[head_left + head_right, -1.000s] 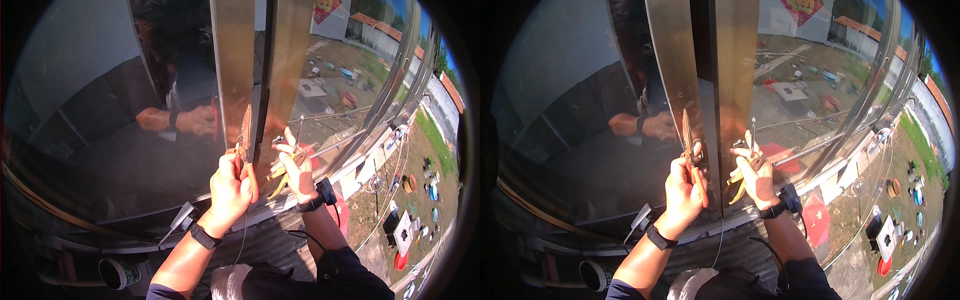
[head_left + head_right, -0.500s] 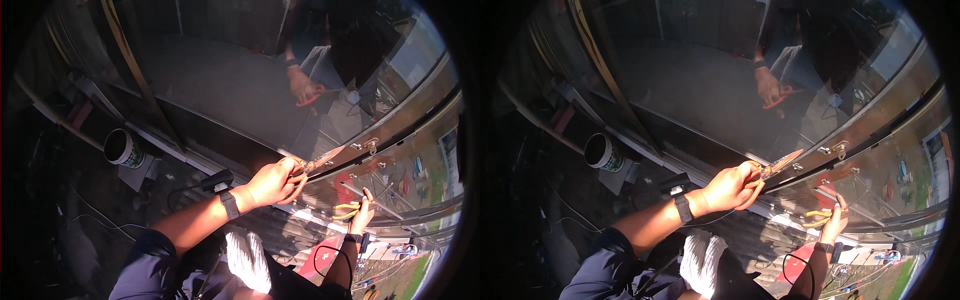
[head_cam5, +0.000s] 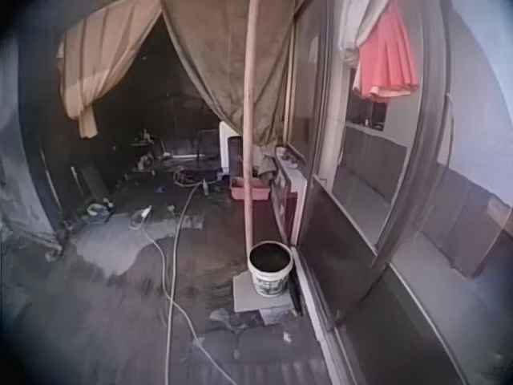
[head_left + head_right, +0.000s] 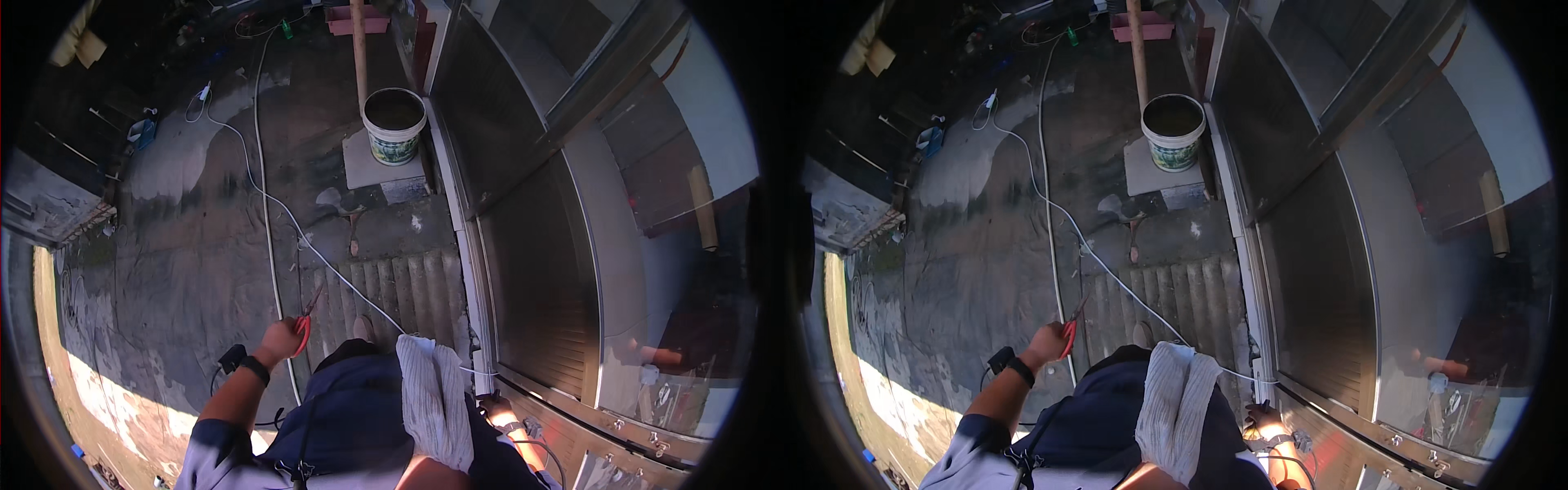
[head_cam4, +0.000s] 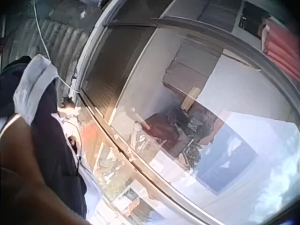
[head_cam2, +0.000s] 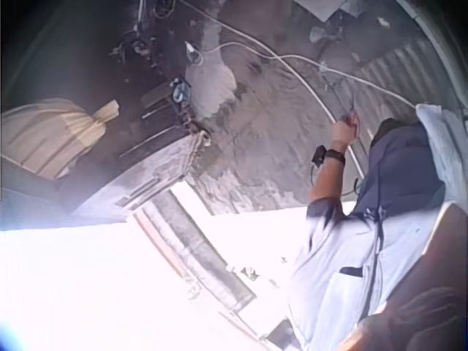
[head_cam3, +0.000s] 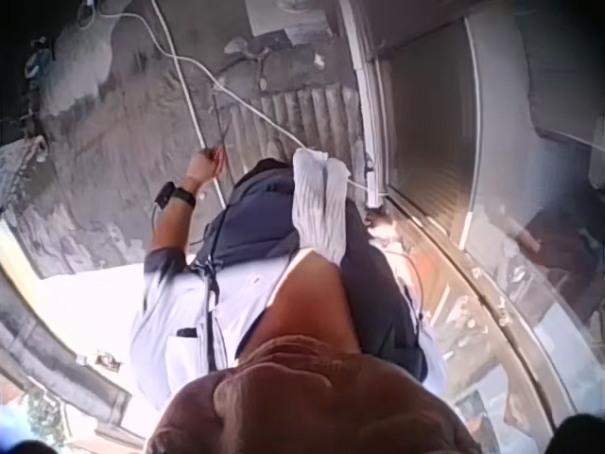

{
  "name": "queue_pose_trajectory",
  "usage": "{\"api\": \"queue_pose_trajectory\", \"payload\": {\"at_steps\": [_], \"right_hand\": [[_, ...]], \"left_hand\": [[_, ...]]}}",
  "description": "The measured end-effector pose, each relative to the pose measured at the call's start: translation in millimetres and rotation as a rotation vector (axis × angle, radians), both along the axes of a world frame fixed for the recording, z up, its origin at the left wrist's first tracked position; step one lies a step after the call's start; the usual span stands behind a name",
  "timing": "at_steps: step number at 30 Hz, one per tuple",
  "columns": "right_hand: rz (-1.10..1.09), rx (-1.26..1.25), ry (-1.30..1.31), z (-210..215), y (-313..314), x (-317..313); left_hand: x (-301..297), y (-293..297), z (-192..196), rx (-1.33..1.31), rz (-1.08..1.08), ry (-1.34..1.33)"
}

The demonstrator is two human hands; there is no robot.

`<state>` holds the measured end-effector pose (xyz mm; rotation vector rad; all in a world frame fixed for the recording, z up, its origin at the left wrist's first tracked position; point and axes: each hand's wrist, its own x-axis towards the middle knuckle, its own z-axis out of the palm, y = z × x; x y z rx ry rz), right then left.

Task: The person is seen moving a ladder, using pliers/wire cutters on an electrical wire, walking through a building, and then organizing wires on a couch.

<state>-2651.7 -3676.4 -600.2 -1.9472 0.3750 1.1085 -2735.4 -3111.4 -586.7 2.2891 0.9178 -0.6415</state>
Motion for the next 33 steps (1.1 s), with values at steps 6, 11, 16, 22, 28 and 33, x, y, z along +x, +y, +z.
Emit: {"api": "queue_pose_trajectory", "payload": {"at_steps": [6,11,16,22,28,33], "right_hand": [[-0.054,-0.031,-0.056,6.1,121.7,140.6],[0.211,-0.005,-0.019,16.9,248.4,199.0],[0.367,0.07,0.05,-8.4,339.0,226.5],[0.597,0.025,0.09,-19.2,431.3,253.4],[0.522,0.004,0.077,-46.2,516.6,285.3],[0.489,0.003,0.04,-81.5,581.9,310.6]], "left_hand": [[-110.9,11.8,-14.5,-0.495,0.826,-0.115],[-179.7,-17.9,-54.9,-0.449,1.214,-0.244],[-199.5,-24.2,-56.1,-0.312,1.295,-0.223],[-171.6,18.3,-32.5,-0.483,1.558,-0.273],[-135.7,105.4,-31.8,-0.574,1.676,-0.387],[-123.2,209.4,-67.0,-0.6,1.706,-0.481]]}}
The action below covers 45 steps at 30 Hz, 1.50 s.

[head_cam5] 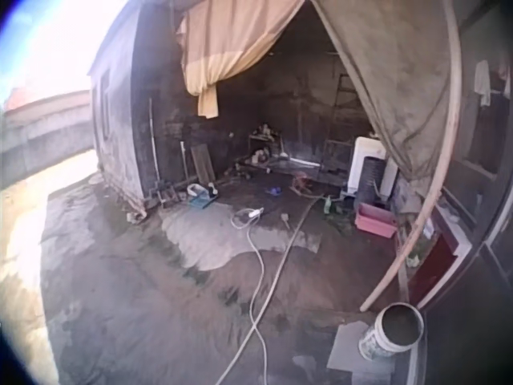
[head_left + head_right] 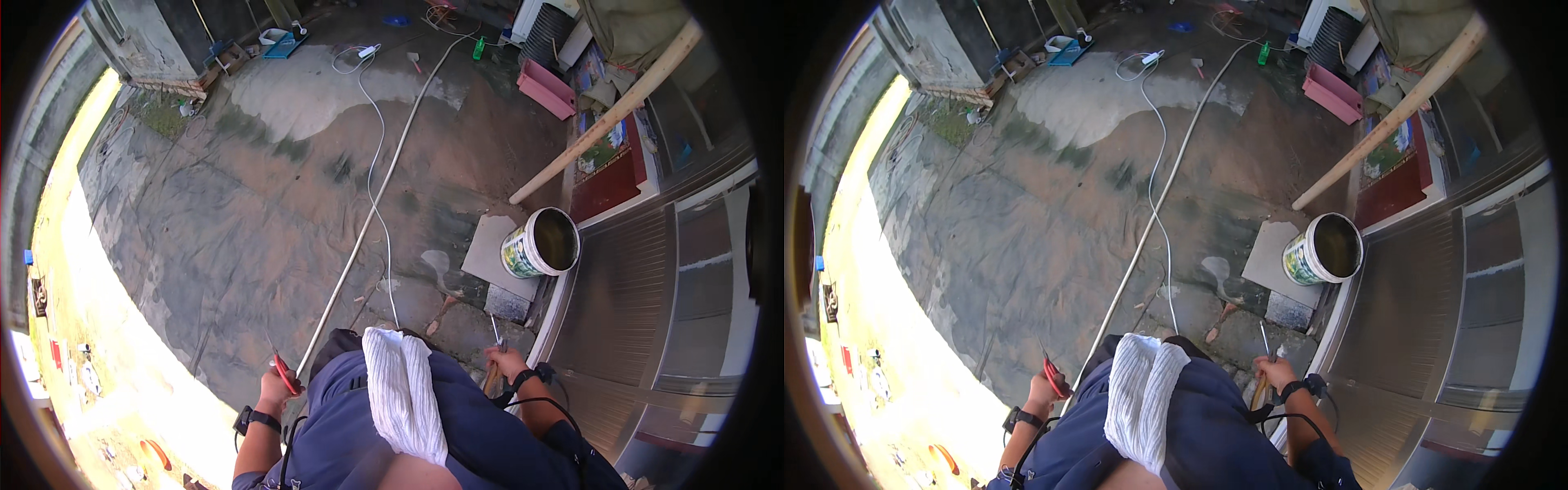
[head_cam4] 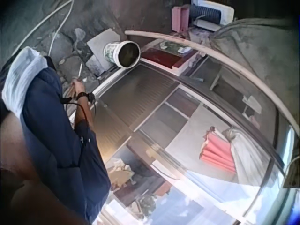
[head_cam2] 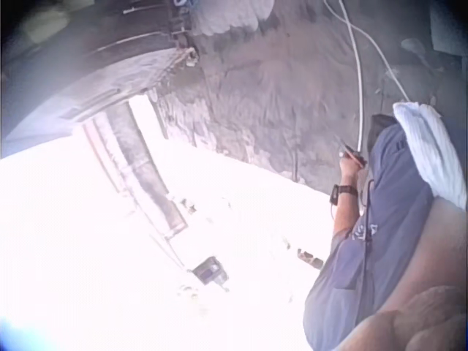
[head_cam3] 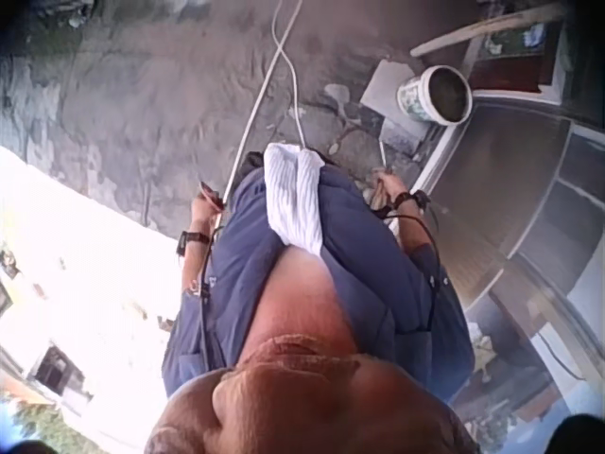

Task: The person is seen moving a ladder, using pliers/wire cutters on an electrical wire, walking through a building, and then organizing wires on a couch.

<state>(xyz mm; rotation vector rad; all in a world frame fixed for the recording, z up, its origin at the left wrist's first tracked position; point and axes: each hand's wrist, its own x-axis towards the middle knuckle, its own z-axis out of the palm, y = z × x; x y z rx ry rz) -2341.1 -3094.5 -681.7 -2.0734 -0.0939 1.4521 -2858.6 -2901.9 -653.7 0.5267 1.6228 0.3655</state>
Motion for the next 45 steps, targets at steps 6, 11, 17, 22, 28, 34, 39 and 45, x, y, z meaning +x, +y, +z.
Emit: {"api": "queue_pose_trajectory", "payload": {"at_steps": [6,11,17,22,28,34,39,45], "right_hand": [[0.067,0.021,0.012,-25.1,119.0,13.1],[0.049,0.045,0.041,-76.1,237.6,4.2],[0.232,0.057,0.05,-66.2,385.7,-29.4],[0.261,0.027,0.134,-75.2,497.3,-21.5],[0.355,-0.025,0.086,-120.4,635.5,3.1],[0.331,-0.001,0.159,-108.4,799.2,8.7],[0.478,0.046,0.164,-85.7,933.1,4.7],[0.734,0.033,0.044,-112.1,1053.9,-24.7]], "left_hand": [[12.4,117.1,-26.0,0.047,-0.005,0.044],[-9.1,204.9,-86.1,0.075,0.029,0.035],[-21.1,291.7,-88.0,0.037,0.067,0.081],[-22.0,375.2,-97.5,0.055,0.098,0.083],[-5.9,481.8,-100.8,0.074,0.156,0.125],[-1.6,600.6,-92.1,0.121,0.179,0.162],[-12.5,704.9,-104.5,0.166,0.149,0.127],[-17.0,846.1,-123.6,0.132,-0.036,0.185]]}}
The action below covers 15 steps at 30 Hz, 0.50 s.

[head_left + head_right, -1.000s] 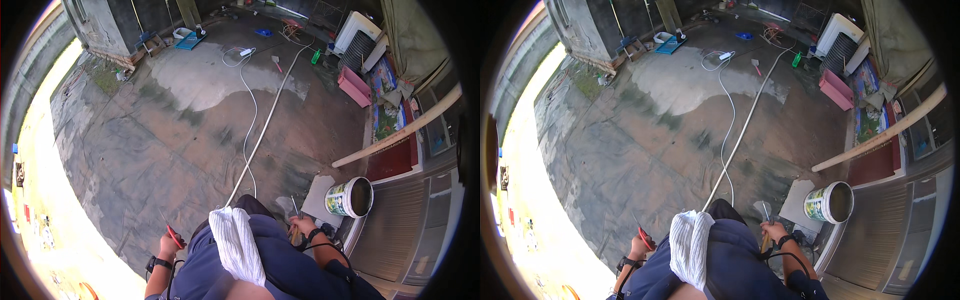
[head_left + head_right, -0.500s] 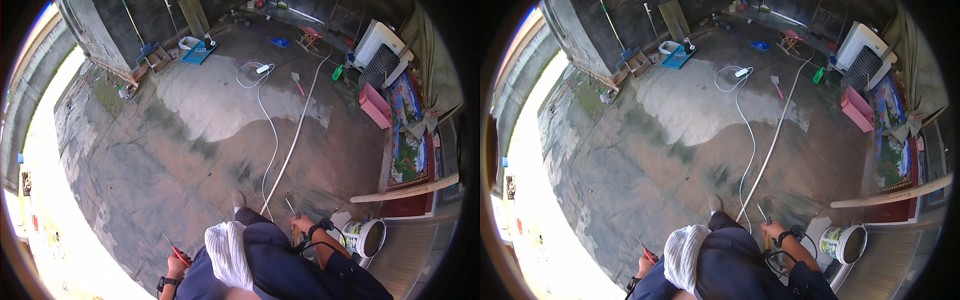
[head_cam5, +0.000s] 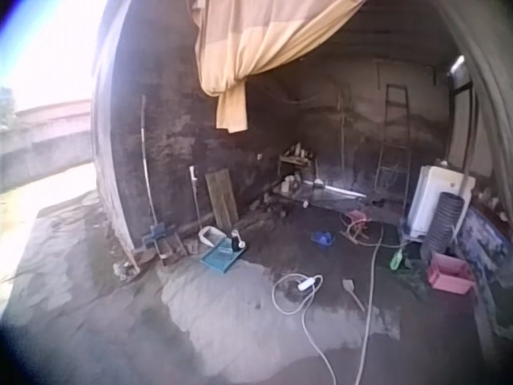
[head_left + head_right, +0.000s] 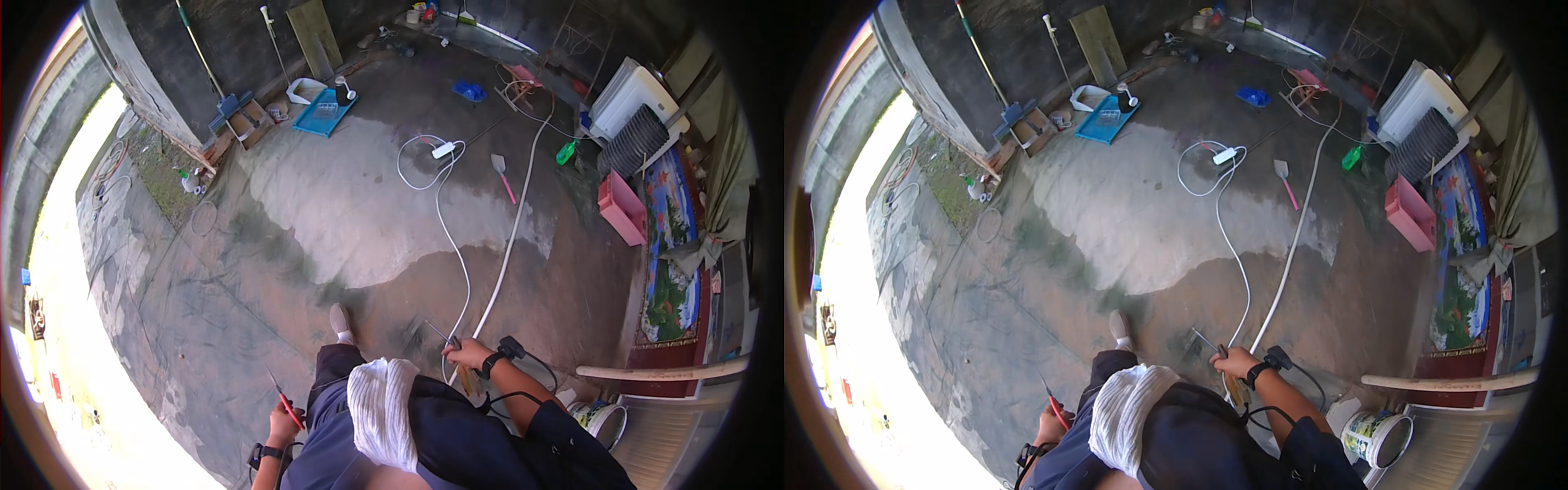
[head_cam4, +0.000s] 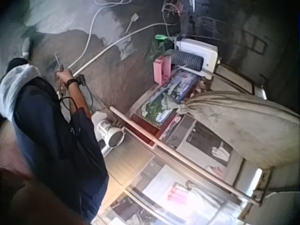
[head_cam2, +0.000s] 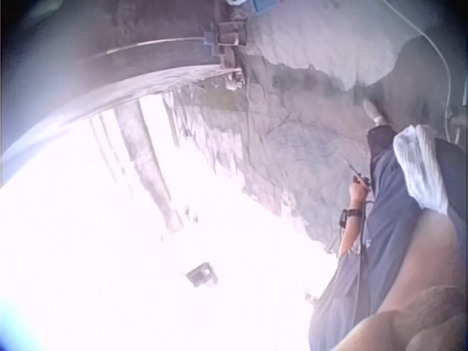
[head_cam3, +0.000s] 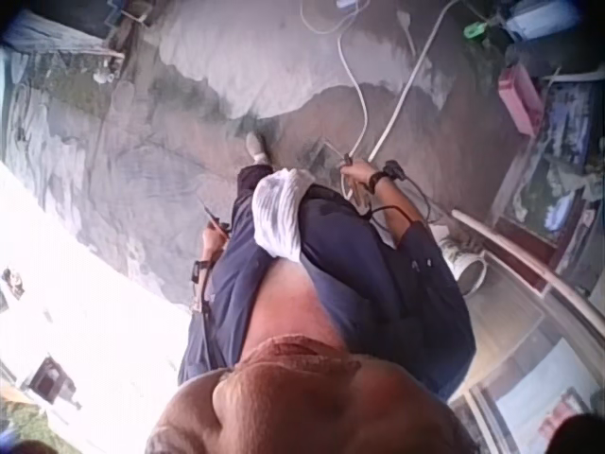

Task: The person is seen moving a ladder, using pliers/wire cutters on an electrical wire, walking through a building, and then organizing wires on a couch.

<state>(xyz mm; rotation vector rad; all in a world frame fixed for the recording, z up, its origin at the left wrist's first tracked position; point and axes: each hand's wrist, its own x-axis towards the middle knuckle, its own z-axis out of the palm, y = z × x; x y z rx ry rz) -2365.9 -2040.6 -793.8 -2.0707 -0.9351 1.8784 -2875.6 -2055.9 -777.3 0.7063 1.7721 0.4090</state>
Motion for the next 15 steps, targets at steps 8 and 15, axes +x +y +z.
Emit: {"api": "queue_pose_trajectory", "payload": {"at_steps": [8,15], "right_hand": [[0.269,0.108,-0.149,14.6,144.3,-38.6],[0.246,0.186,-0.233,73.9,275.3,-33.1]], "left_hand": [[-10.2,235.5,-0.9,0.019,-0.297,-0.028],[-5.3,405.9,-39.6,-0.077,-0.632,0.028]]}}
